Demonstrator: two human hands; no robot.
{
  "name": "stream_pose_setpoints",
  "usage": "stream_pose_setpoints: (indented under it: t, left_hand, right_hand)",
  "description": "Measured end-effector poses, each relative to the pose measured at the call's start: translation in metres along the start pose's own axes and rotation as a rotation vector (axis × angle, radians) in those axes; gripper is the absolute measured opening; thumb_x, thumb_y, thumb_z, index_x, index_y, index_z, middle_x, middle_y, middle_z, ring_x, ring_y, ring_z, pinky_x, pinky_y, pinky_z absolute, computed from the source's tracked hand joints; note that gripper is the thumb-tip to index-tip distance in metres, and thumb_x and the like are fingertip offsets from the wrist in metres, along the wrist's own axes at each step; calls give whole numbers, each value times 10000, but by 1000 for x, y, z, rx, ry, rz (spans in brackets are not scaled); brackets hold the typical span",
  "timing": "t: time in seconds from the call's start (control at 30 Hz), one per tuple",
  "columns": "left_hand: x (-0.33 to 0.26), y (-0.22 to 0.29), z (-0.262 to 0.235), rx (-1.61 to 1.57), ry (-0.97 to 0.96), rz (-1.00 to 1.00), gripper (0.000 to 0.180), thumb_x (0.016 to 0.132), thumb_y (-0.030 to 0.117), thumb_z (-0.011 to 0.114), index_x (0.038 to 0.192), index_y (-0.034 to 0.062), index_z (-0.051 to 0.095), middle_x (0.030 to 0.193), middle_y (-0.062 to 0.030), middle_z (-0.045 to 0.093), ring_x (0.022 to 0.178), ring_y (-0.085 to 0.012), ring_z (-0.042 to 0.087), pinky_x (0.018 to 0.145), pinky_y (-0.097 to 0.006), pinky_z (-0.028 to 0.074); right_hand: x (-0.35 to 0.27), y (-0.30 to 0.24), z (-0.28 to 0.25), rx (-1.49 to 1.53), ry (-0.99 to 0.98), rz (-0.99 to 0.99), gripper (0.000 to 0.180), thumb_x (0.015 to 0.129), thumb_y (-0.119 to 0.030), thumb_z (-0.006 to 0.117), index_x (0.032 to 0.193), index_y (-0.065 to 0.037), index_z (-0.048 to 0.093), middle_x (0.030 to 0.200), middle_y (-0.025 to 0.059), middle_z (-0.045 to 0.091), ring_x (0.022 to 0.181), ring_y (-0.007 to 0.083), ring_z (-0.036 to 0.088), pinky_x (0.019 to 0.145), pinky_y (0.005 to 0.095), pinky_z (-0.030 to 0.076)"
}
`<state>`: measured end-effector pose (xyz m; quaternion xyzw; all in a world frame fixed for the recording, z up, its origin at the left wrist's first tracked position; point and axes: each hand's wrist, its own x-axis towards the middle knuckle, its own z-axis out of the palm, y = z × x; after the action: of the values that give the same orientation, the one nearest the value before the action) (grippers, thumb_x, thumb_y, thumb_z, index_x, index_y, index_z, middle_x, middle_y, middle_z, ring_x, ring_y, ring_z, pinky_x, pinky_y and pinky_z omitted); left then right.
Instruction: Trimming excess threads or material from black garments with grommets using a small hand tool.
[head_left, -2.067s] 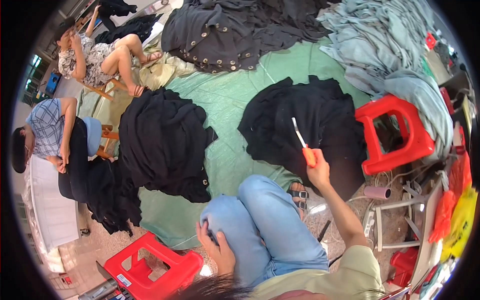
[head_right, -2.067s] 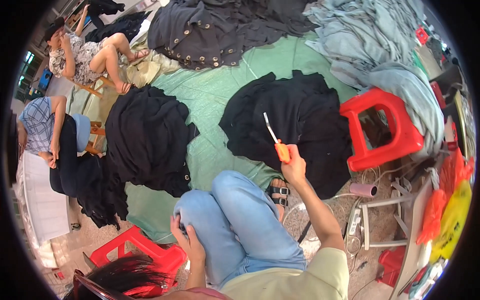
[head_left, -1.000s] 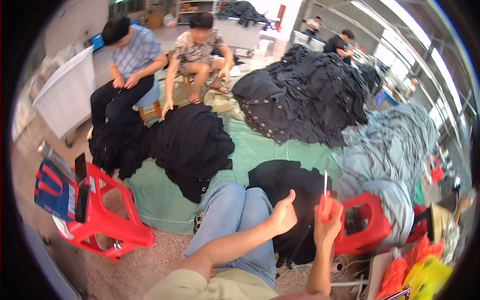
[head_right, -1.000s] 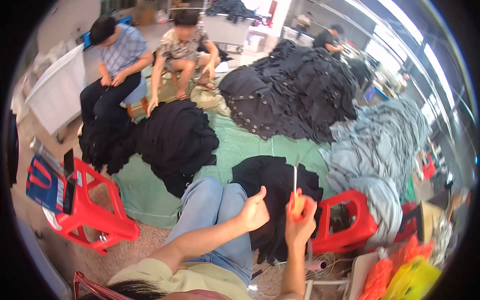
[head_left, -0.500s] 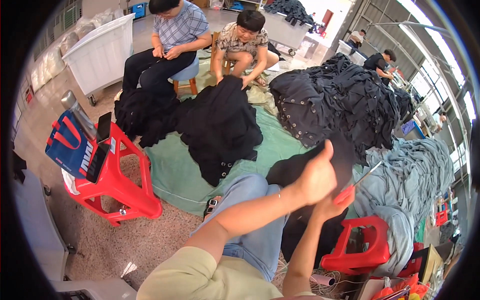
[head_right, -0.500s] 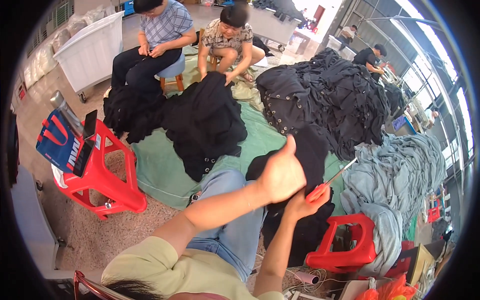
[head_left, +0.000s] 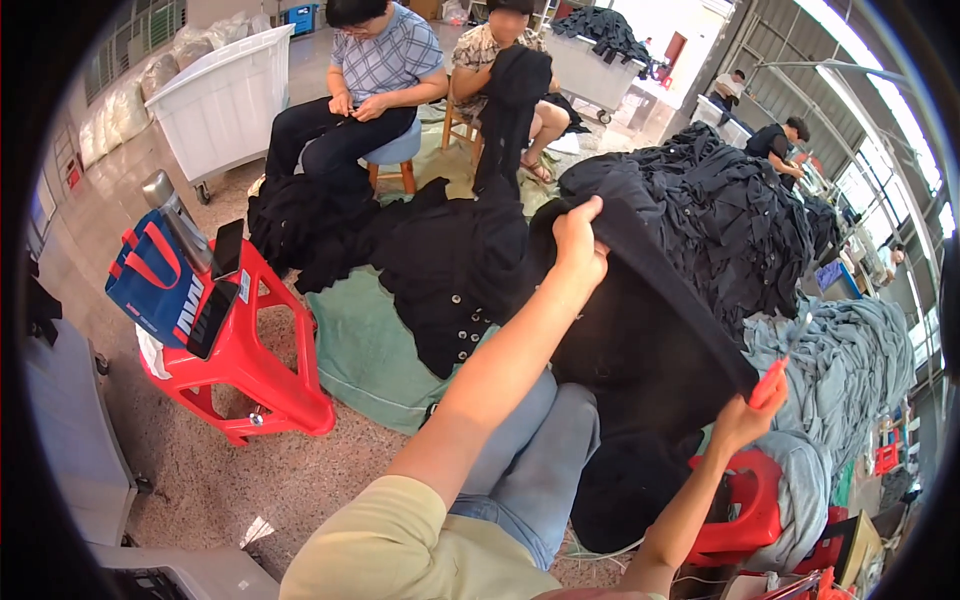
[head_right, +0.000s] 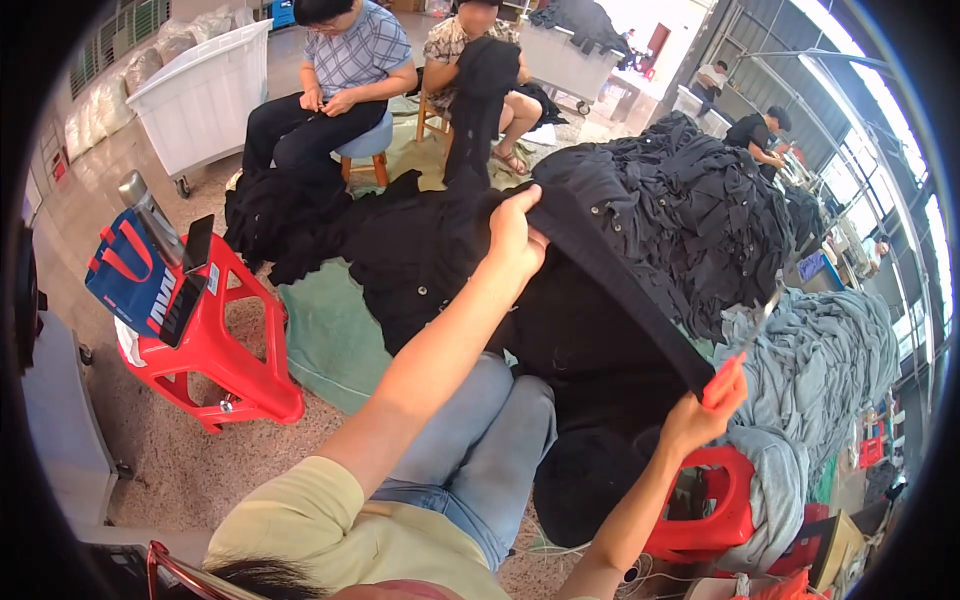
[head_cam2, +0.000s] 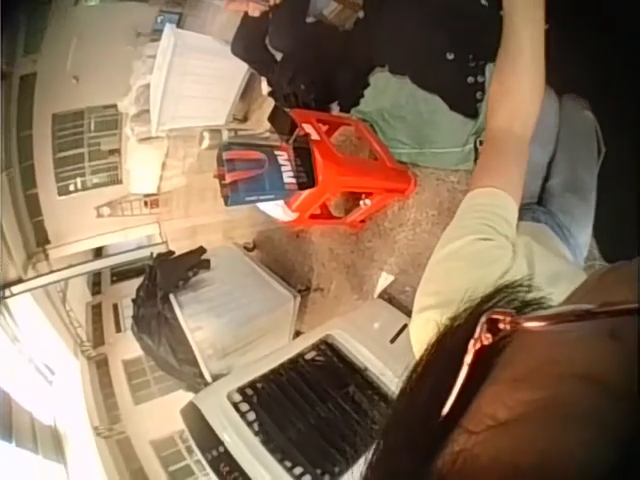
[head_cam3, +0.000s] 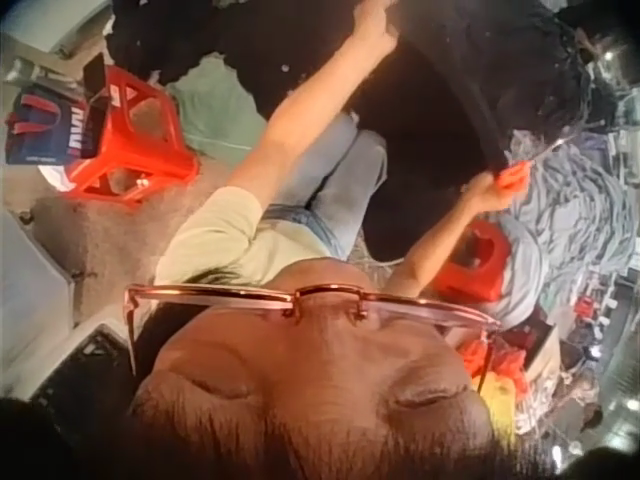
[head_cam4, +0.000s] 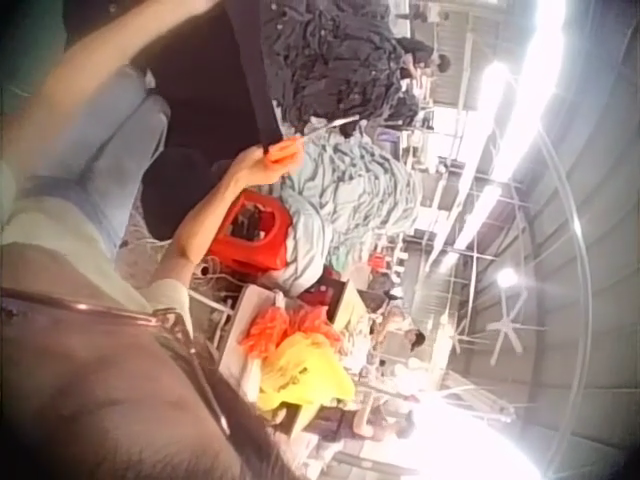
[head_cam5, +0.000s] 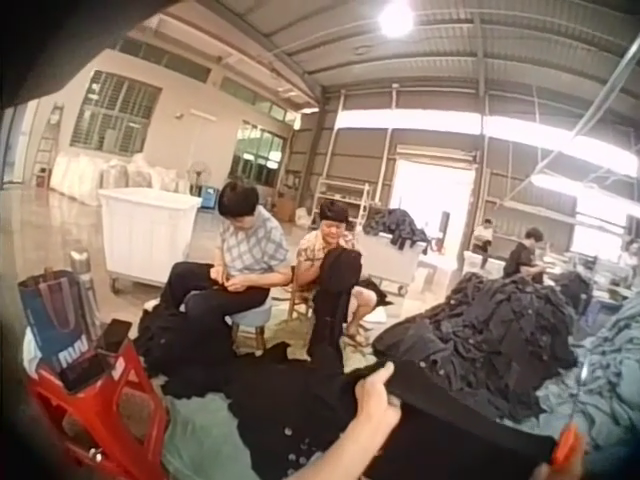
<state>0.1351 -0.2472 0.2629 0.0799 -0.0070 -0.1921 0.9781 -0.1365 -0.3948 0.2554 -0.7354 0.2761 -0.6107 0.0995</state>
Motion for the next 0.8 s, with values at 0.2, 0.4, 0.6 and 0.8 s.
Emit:
stream_pose_setpoints:
  t: [0.2, 0.4, 0.6, 0.8]
  left_hand:
    - [-120, 48, -86, 269, -110, -100, 366, 774, 17, 570, 1137, 55, 553, 1029, -53, 604, 944, -185, 571, 864, -360, 462]
    - [-264, 105, -263, 446, 367, -411, 511, 713, -91, 531, 1213, 7, 504, 1147, -125, 596, 1061, -269, 570, 970, -408, 440]
    - [-313, 128, -286, 405, 479, -457, 417, 754, -68, 534, 1162, 15, 548, 1114, -146, 616, 1039, -282, 590, 950, -429, 453]
    - [-295, 144, -318, 513, 502, -657, 171, 782, 62, 597, 939, 98, 540, 886, -69, 633, 770, -215, 637, 678, -400, 552]
  right_hand:
    - [-76, 38, -88, 293, -216, 146, 444, 754, 111, 518, 1193, 50, 493, 1158, 117, 561, 1100, 227, 531, 987, 329, 381]
    - [-195, 45, -171, 271, -743, 762, 438, 838, -239, 666, 1208, -33, 554, 1236, 159, 563, 1071, 200, 572, 926, 255, 431]
    - [-219, 0, -156, 103, -1184, 472, 501, 738, 16, 683, 1208, -10, 510, 1033, 92, 613, 968, 200, 589, 901, 322, 454]
    - [-170, -42, -114, 204, -1034, 346, 565, 757, -7, 687, 1281, -31, 478, 1115, 151, 625, 1000, 242, 616, 888, 341, 462]
